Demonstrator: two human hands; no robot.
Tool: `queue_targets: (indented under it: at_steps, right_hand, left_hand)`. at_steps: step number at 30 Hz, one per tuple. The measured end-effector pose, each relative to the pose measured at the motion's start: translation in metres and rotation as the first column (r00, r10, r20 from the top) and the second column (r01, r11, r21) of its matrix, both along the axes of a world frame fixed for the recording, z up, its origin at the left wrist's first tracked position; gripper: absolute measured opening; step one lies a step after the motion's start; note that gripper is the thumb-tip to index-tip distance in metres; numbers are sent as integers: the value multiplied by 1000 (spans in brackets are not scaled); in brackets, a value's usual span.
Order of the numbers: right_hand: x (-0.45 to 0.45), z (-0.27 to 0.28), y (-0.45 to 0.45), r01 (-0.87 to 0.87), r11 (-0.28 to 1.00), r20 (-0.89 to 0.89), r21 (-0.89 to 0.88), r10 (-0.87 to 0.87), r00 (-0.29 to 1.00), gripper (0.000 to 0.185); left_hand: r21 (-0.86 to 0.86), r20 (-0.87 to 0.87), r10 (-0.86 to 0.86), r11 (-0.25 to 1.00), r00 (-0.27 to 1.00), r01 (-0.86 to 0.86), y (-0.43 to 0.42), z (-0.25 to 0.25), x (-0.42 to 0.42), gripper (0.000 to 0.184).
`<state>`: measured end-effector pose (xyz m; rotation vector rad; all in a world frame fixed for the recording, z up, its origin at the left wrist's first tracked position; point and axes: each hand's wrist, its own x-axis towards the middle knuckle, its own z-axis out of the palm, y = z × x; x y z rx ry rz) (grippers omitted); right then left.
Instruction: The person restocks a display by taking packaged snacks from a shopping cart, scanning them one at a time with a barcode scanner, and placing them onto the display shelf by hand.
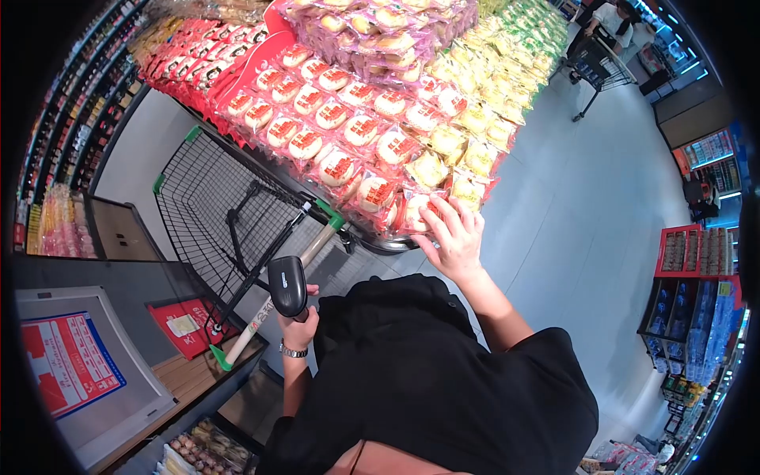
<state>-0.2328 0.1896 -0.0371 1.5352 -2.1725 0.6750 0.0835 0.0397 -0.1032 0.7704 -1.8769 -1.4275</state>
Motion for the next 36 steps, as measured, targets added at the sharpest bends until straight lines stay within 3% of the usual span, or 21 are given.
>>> queue_targets:
  at_steps: [13,16,22,24,28,31,34,36]
  right_hand:
    - [3,4,18,-11,999,3,39,11,1000,60]
    - [7,6,21,-13,1000,-27,-29,12,1000,57]
    - [29,16,15,-225,954,-86,-199,212,973,40]
    - [39,19,4,-378,900,-25,-215,382,924,31]
    - [66,13,-18,-607,788,185,-107,615,766,23]
    - [82,0,-35,-718,696,386,-4,663,641,22]
    - [93,-10,-54,-744,657,550,121,580,601,28]
    - [99,-17,-69,-732,669,512,130,587,627,35]
  left_hand:
    - [49,-4,-7,999,1000,7,-12,-10,5,42]
    - [57,-22,-19,998,1000,20,-16,-13,7,42]
    - [66,-23,24,998,999,-22,-19,-22,15,41]
    - [-25,2,21,999,1000,-21,-23,-23,21,41]
    - [35,2,107,994,994,-107,-24,-15,38,32]
    - [30,12,214,976,977,-215,-27,-10,55,27]
    - [12,115,295,955,949,-298,-32,-14,87,25]
    - [79,191,354,924,916,-374,-32,-11,108,20]
